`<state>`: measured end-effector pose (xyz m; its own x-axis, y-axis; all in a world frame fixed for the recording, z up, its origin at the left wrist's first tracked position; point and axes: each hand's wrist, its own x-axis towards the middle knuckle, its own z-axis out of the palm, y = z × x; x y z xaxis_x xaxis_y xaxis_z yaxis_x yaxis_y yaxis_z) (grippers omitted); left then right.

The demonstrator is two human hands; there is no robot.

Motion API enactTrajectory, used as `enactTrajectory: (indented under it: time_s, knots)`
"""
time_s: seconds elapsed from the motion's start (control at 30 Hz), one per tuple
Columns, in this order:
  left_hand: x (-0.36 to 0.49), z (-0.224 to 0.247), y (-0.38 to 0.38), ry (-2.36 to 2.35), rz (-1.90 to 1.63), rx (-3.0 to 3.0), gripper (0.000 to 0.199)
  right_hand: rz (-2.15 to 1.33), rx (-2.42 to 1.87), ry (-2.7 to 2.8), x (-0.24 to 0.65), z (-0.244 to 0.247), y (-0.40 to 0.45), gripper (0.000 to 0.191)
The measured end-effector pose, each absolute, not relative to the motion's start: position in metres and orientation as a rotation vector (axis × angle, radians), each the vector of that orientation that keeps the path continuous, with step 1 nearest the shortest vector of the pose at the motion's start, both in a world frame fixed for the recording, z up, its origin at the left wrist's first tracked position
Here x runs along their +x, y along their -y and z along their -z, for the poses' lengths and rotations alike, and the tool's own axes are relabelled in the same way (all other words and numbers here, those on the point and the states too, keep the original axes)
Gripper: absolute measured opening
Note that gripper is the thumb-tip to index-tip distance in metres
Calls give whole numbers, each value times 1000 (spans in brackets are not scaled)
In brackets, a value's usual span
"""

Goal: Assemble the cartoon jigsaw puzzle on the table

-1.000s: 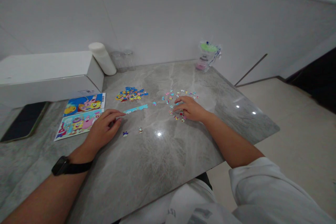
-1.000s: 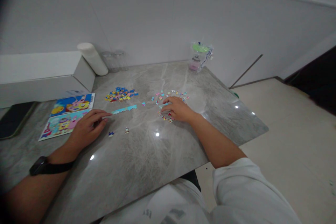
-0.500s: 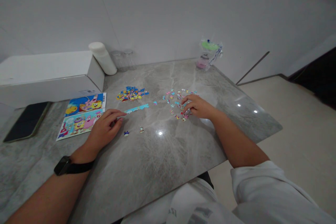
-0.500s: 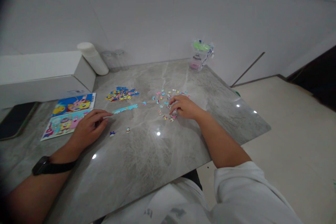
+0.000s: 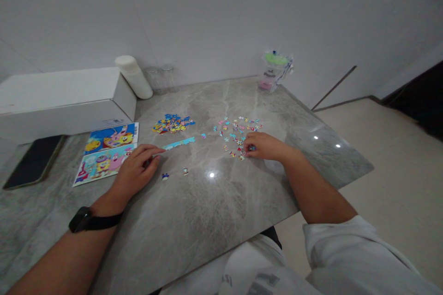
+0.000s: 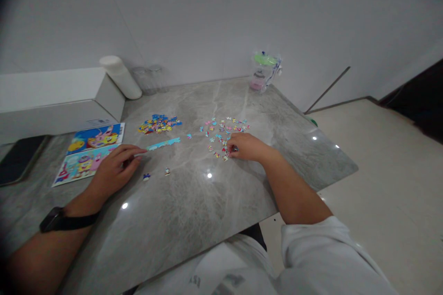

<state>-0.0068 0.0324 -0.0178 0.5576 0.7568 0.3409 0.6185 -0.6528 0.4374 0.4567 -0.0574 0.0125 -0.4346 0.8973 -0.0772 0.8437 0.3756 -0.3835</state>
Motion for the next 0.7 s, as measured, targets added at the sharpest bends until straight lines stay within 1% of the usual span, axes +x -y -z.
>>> enactTrajectory:
  time_s: [0.27, 0.33, 0.43, 0.57, 0.63, 0.7]
  knots:
    - [-6, 16, -32, -1175, -735, 2496, 36, -870, -1570, 2409, 483, -27, 70, 8]
    - [-5, 16, -32, -1180, -735, 2485, 36, -893, -1598, 2414, 486, -26, 71, 10]
    - [-6, 16, -32, -1176, -733, 2483, 36, -763, -1726, 2350, 495, -24, 68, 10]
    - [-7, 17, -32, -1160, -729, 2498, 36, -435, -1931, 2192, 507, -19, 61, 8]
    - [-7, 17, -32, -1161, -727, 2504, 36, -320, -1941, 2169, 506, -14, 56, 11]
    - [-7, 17, -32, -1157, -729, 2508, 36, -295, -1876, 2193, 500, -7, 52, 14]
